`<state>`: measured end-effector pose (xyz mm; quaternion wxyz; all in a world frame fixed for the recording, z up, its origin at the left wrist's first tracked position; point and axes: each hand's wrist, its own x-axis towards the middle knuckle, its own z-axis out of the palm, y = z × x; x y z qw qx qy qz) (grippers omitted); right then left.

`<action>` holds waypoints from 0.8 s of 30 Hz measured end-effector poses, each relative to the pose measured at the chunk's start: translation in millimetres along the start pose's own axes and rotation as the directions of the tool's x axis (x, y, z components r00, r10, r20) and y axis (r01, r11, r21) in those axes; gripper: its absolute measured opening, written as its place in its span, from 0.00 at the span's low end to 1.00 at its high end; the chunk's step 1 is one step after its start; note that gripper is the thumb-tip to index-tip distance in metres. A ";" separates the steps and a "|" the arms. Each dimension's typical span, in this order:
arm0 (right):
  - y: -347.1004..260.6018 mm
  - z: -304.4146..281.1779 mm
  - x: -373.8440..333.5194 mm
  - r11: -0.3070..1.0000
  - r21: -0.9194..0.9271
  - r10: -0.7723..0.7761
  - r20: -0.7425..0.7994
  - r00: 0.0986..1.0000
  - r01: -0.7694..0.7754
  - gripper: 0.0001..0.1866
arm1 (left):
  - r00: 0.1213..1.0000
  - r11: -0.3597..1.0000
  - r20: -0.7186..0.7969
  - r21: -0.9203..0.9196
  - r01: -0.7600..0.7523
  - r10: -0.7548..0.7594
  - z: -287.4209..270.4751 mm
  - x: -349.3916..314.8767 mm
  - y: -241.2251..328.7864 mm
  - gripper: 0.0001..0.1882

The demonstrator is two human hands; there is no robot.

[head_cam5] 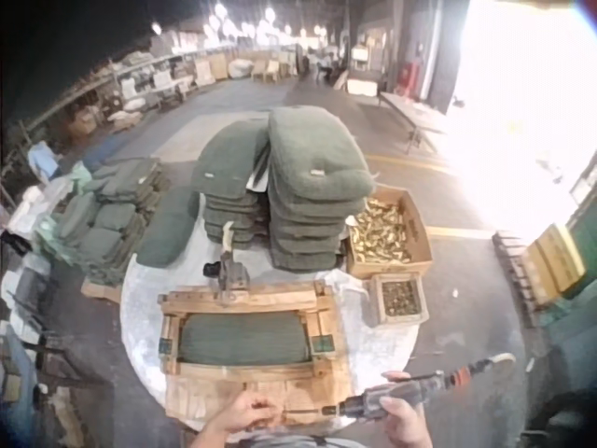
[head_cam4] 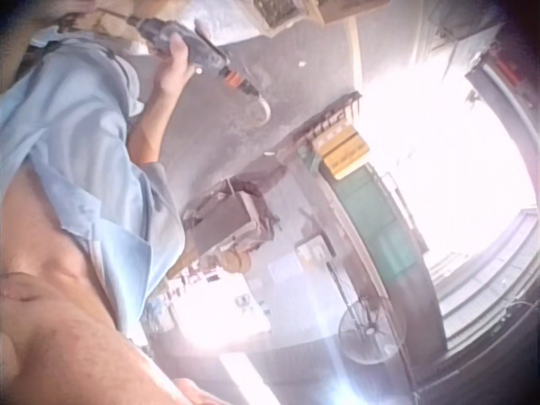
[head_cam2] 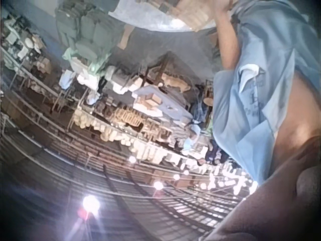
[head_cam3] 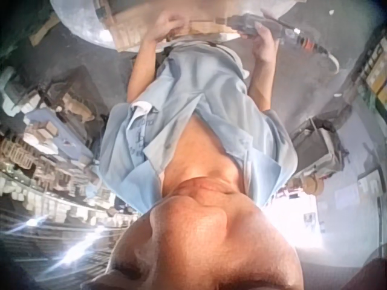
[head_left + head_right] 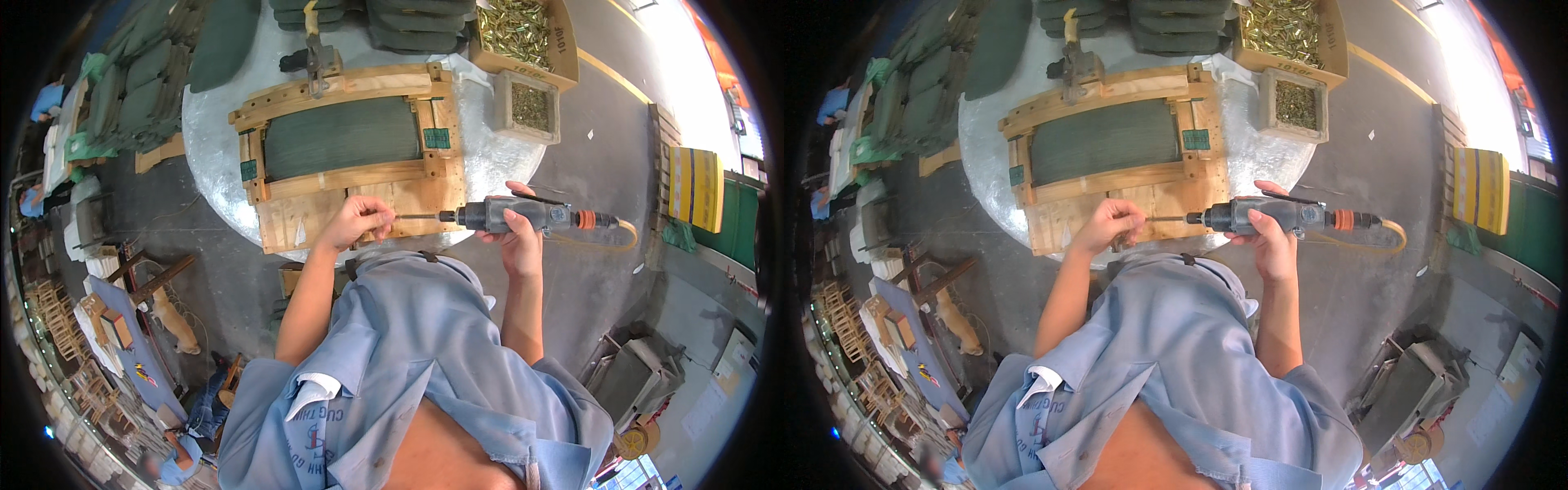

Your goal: The person places green fabric cushions into a wooden jig and uses a pneumatic drill to drive fasteners into the corners. They repeatedly pick up cushions, align them in the jig, drill, and stack the finished units.

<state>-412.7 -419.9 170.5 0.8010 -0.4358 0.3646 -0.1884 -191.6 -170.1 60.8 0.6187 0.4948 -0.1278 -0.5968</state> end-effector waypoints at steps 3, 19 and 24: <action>-8.5 -2.2 8.8 0.998 -0.040 0.059 0.025 0.998 -0.058 0.35 | 0.994 0.989 0.049 0.116 0.088 -0.094 7.0 -6.0 11.1 0.07; -1.3 18.7 69.1 0.990 0.040 0.139 -0.175 0.975 -0.134 0.30 | 0.793 0.981 -0.578 0.138 -0.135 0.190 3.2 44.5 -3.0 0.15; -10.9 48.0 102.6 0.931 -0.279 -0.306 -0.250 0.919 0.234 0.35 | 0.612 0.489 -0.365 0.871 -0.041 0.702 -9.4 126.6 23.0 0.17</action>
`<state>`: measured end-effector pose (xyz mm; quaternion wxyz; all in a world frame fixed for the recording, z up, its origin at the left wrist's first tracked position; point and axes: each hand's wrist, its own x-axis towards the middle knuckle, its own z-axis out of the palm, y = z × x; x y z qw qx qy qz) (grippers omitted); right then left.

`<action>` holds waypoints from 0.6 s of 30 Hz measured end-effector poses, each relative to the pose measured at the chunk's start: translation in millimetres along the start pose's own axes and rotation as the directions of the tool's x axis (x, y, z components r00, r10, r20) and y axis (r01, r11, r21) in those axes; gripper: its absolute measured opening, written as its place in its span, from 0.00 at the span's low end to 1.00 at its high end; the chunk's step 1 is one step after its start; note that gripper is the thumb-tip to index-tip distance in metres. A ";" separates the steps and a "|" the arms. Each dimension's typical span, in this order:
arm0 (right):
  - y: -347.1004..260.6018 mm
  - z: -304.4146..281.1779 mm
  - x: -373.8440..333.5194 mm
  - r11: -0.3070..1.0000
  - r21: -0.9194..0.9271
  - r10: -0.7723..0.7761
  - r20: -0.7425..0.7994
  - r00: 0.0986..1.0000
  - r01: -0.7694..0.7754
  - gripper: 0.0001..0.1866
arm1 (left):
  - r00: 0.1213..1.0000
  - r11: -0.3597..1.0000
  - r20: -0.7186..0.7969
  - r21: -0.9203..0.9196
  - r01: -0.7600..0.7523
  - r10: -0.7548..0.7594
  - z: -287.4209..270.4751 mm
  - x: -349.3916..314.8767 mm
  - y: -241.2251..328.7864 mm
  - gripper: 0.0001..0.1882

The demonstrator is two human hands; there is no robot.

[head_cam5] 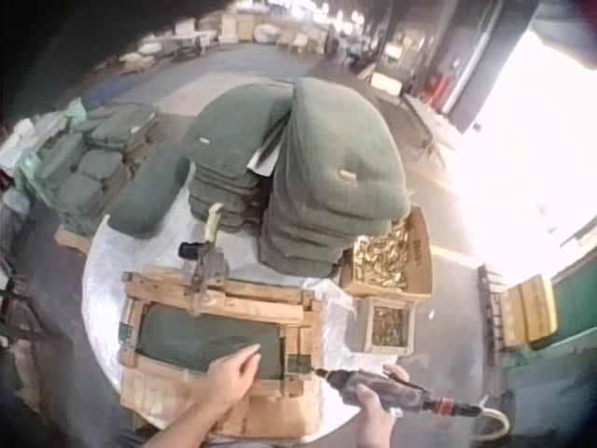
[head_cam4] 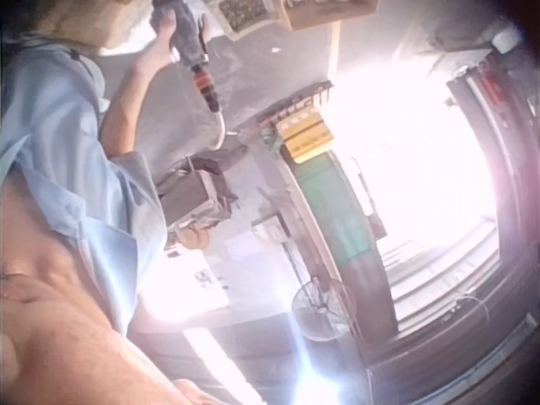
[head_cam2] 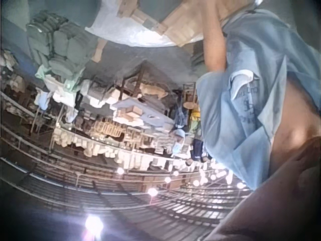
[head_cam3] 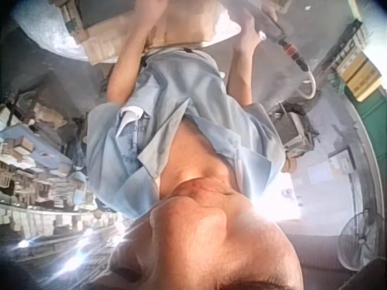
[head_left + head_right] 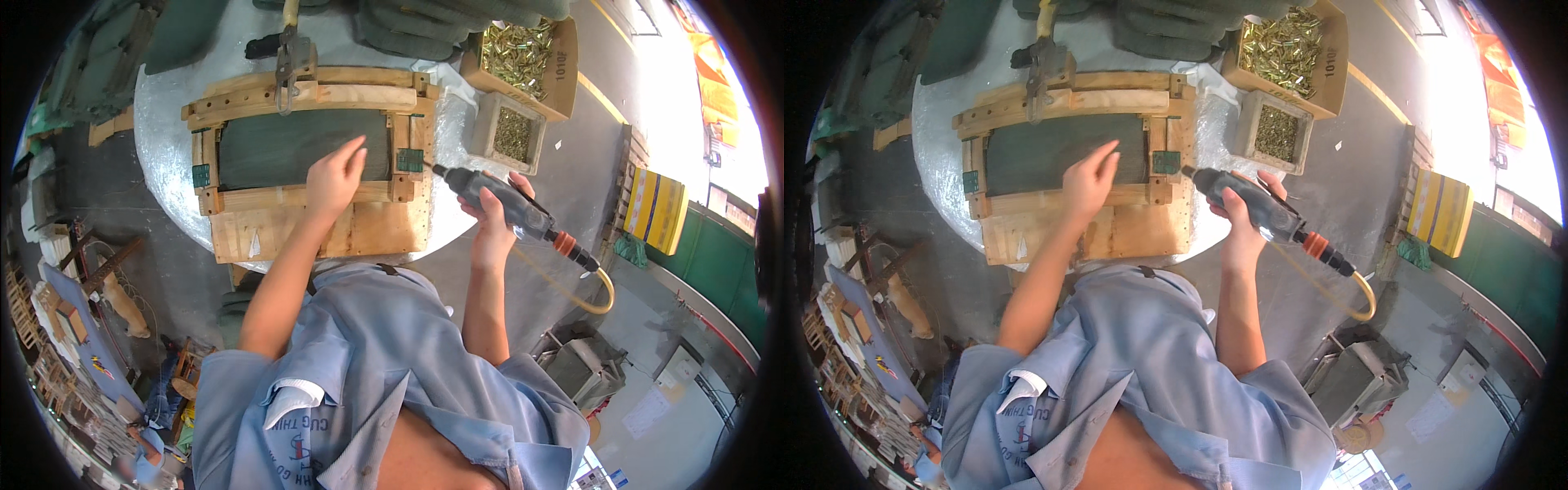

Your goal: The person places green fabric cushions into a wooden jig and uses a pneumatic drill to drive fasteners into the corners. They repeatedly pick up cushions, align them in the jig, drill, and stack the finished units.

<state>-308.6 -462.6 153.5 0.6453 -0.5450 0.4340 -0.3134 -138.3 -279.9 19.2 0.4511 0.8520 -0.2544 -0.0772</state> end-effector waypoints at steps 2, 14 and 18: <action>-4.4 13.2 11.7 0.999 -0.007 -0.050 0.025 0.998 0.050 0.37 | 0.980 0.964 0.138 0.206 -0.168 0.142 17.5 22.6 -6.3 0.18; 32.6 45.3 47.1 0.941 -0.124 -0.280 0.239 0.930 0.315 0.35 | 0.886 0.778 0.400 0.470 -0.417 0.233 42.6 45.9 -24.8 0.29; 36.2 51.7 47.9 0.908 -0.171 -0.328 0.274 0.904 0.382 0.33 | 0.880 0.768 0.442 0.499 -0.401 0.173 39.8 50.8 -16.0 0.29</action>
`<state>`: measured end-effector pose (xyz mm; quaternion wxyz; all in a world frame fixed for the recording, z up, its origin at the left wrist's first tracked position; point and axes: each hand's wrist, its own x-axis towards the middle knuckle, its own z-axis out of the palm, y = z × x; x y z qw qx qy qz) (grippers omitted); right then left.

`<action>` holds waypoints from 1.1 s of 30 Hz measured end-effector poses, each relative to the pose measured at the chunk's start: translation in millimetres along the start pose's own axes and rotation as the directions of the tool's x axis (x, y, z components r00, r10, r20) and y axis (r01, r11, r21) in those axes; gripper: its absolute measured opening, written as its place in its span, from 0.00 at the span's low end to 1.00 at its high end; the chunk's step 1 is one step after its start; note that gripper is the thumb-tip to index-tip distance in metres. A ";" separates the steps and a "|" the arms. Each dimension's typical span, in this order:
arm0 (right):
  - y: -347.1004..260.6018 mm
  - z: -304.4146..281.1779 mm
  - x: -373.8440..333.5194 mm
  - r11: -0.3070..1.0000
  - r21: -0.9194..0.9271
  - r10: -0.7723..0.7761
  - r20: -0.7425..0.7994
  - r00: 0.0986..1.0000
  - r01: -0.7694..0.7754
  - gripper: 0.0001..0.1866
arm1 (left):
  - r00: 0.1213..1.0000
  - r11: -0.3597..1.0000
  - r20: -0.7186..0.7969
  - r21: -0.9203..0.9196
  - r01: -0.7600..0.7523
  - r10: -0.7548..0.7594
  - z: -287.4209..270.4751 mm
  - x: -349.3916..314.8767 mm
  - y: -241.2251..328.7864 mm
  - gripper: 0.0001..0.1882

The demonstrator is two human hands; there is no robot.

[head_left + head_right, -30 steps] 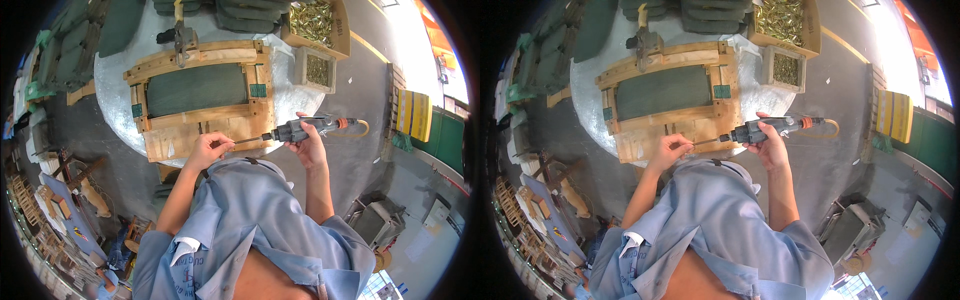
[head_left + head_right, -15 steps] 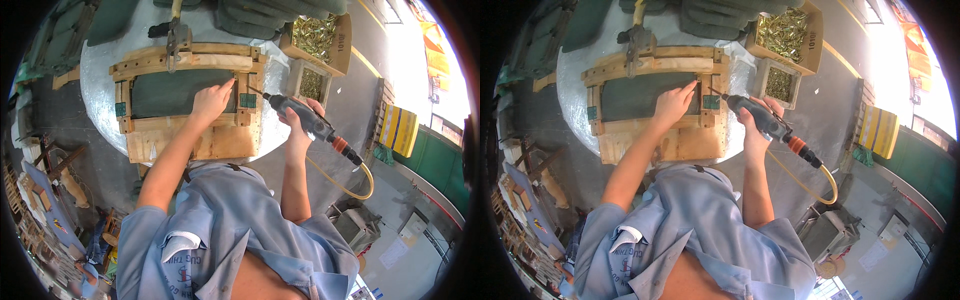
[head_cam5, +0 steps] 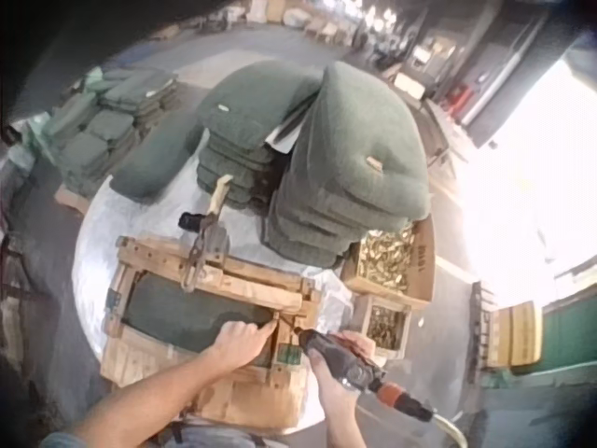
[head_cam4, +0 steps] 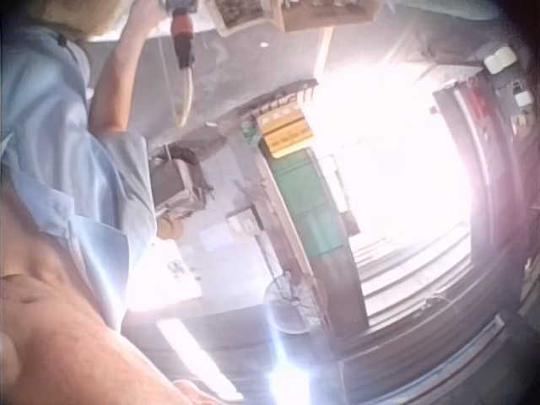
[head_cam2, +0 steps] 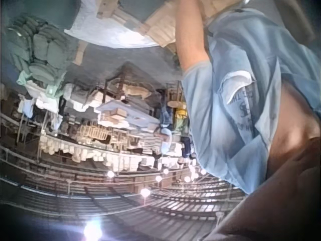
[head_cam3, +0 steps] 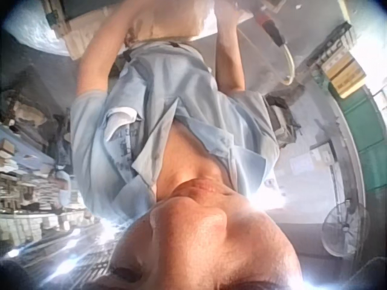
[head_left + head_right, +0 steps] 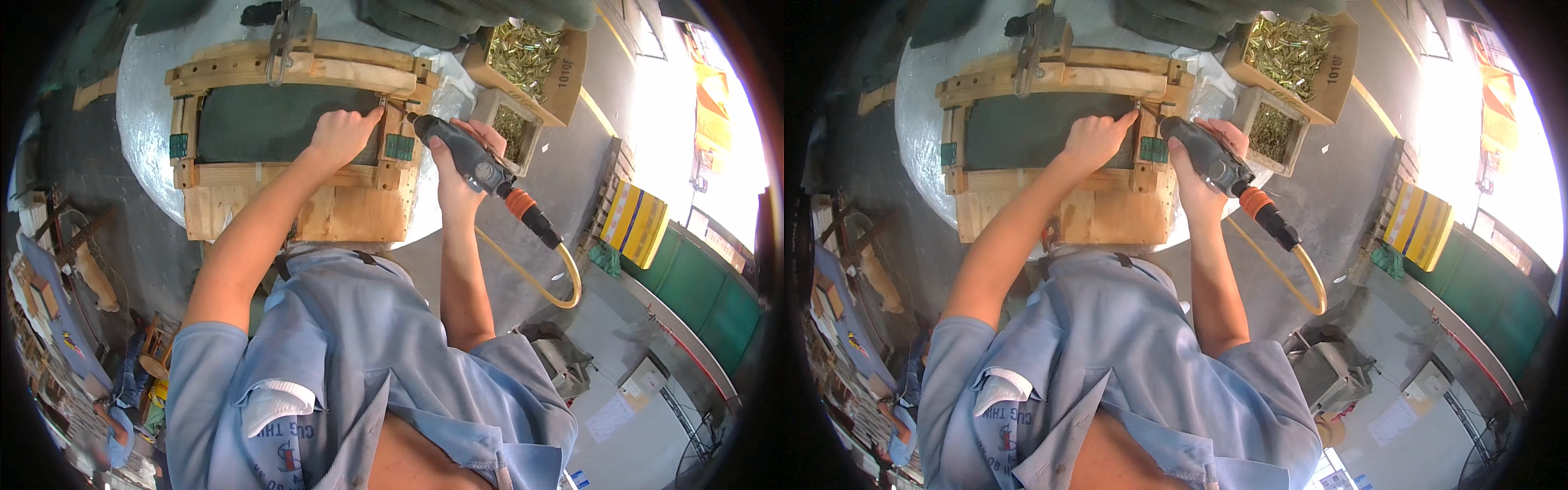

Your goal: The person places green fabric cushions into a wooden jig and uses a pneumatic drill to drive fasteners into the corners. They repeatedly pick up cushions, align them in the jig, drill, and stack the finished units.

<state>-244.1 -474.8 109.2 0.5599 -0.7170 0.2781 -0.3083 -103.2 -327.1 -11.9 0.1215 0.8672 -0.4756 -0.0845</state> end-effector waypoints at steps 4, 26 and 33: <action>-4.1 6.2 -0.4 0.999 -0.036 -0.035 0.026 0.999 0.036 0.32 | 0.999 1.000 0.037 0.010 0.008 -0.008 -5.4 2.3 1.5 0.29; -26.1 40.4 72.9 0.969 -0.243 0.023 0.259 0.966 0.042 0.29 | 0.997 0.997 0.073 0.067 -0.043 0.039 8.2 2.2 8.0 0.29; -16.0 45.3 64.3 0.952 -0.289 -0.019 0.270 0.963 0.100 0.29 | 0.999 0.997 0.013 0.066 -0.050 0.049 12.2 -5.3 8.2 0.28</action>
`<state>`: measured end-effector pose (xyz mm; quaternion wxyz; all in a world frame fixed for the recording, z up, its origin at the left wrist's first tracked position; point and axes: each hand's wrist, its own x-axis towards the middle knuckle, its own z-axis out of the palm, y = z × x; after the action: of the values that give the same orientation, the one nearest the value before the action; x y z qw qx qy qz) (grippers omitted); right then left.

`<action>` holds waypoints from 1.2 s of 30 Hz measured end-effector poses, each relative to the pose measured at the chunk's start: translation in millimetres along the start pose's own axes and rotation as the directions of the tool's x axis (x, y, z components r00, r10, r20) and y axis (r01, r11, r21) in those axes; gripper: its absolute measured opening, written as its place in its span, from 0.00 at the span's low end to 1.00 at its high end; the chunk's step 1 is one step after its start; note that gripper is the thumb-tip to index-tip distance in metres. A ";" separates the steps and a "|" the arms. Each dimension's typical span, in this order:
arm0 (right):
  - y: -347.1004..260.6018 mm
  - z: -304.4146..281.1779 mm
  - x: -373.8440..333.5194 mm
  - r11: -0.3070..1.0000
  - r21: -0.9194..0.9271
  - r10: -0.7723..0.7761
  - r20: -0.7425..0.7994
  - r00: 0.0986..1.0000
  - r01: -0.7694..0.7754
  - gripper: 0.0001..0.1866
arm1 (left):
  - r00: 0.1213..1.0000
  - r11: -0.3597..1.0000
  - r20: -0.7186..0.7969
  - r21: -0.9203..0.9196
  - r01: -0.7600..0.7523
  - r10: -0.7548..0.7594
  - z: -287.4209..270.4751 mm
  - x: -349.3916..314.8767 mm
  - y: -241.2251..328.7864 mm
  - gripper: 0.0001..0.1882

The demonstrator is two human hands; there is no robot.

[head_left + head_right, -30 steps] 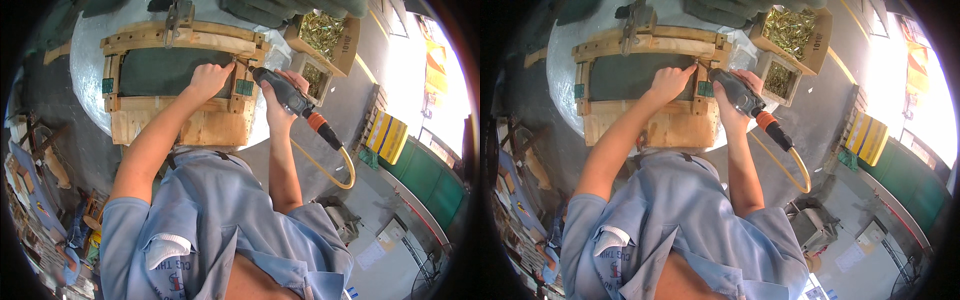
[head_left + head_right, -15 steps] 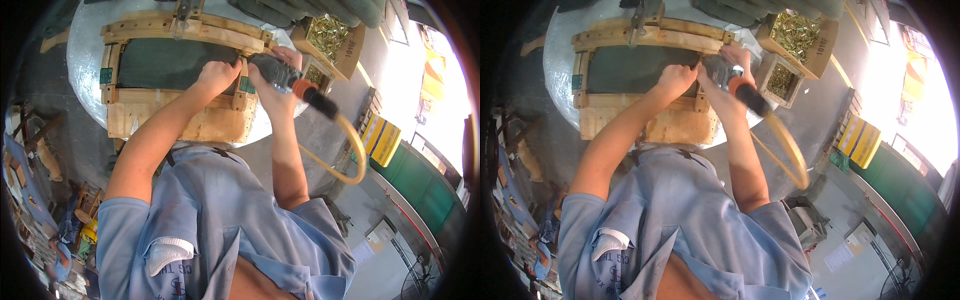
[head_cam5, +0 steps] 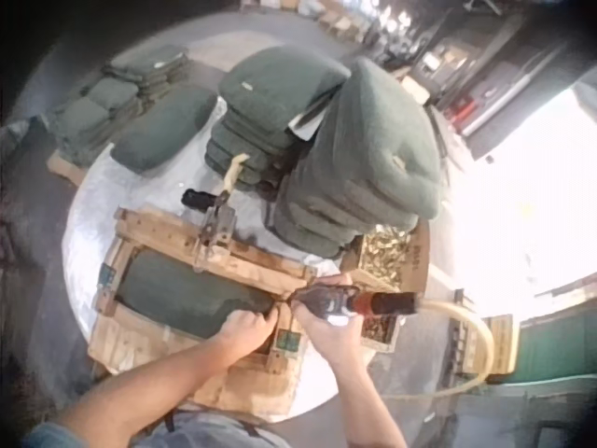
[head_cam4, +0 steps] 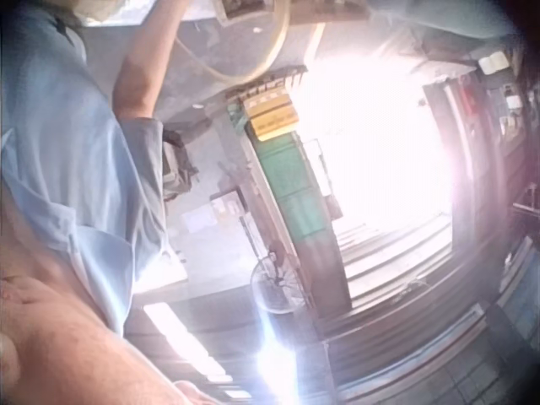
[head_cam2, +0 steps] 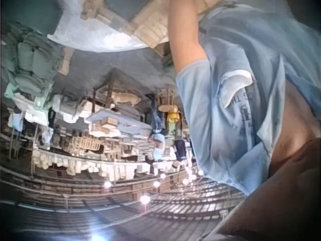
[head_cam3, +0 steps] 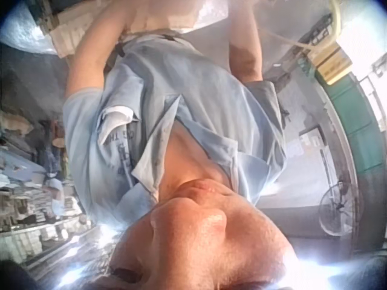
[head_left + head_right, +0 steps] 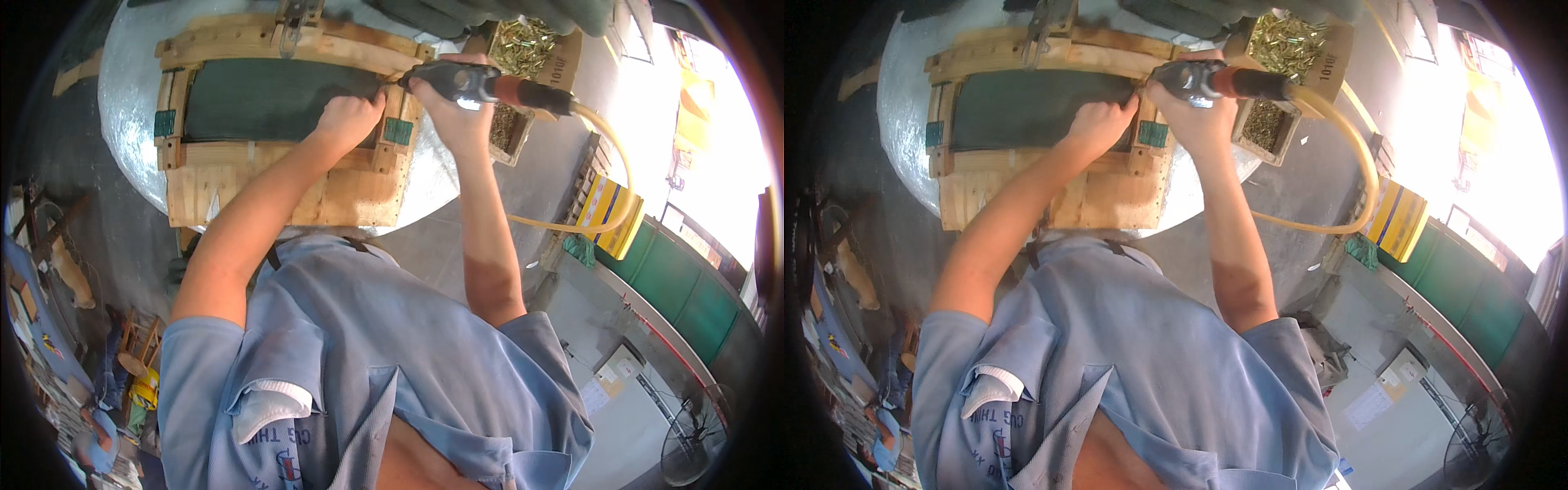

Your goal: The person places green fabric cushions into a wooden jig and uses a pneumatic drill to drive fasteners into the corners. They repeatedly pick up cushions, align them in the jig, drill, and stack the finished units.

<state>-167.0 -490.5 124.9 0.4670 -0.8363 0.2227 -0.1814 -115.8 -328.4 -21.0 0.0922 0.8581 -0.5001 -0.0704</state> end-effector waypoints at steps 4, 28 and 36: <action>-12.8 -6.4 -7.7 1.000 0.014 -0.016 -0.016 1.000 0.016 0.29 | 0.992 0.976 -0.101 -0.212 0.058 -0.081 -12.1 -18.2 -1.6 0.24; -67.8 -69.8 -231.6 0.733 0.665 0.380 -0.226 0.897 -0.143 0.36 | 0.842 -0.804 0.509 -0.570 0.172 -0.181 -74.4 -125.0 41.1 0.22; -63.4 -72.2 -239.7 0.689 0.715 0.380 -0.216 0.899 -0.119 0.36 | 0.804 -0.768 0.547 -0.611 0.193 -0.233 -67.6 -131.2 46.2 0.13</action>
<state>-391.2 -381.6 192.6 0.7158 -0.5187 0.3322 -0.3290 -204.7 -230.4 59.1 0.7759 0.3678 0.1617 -0.4864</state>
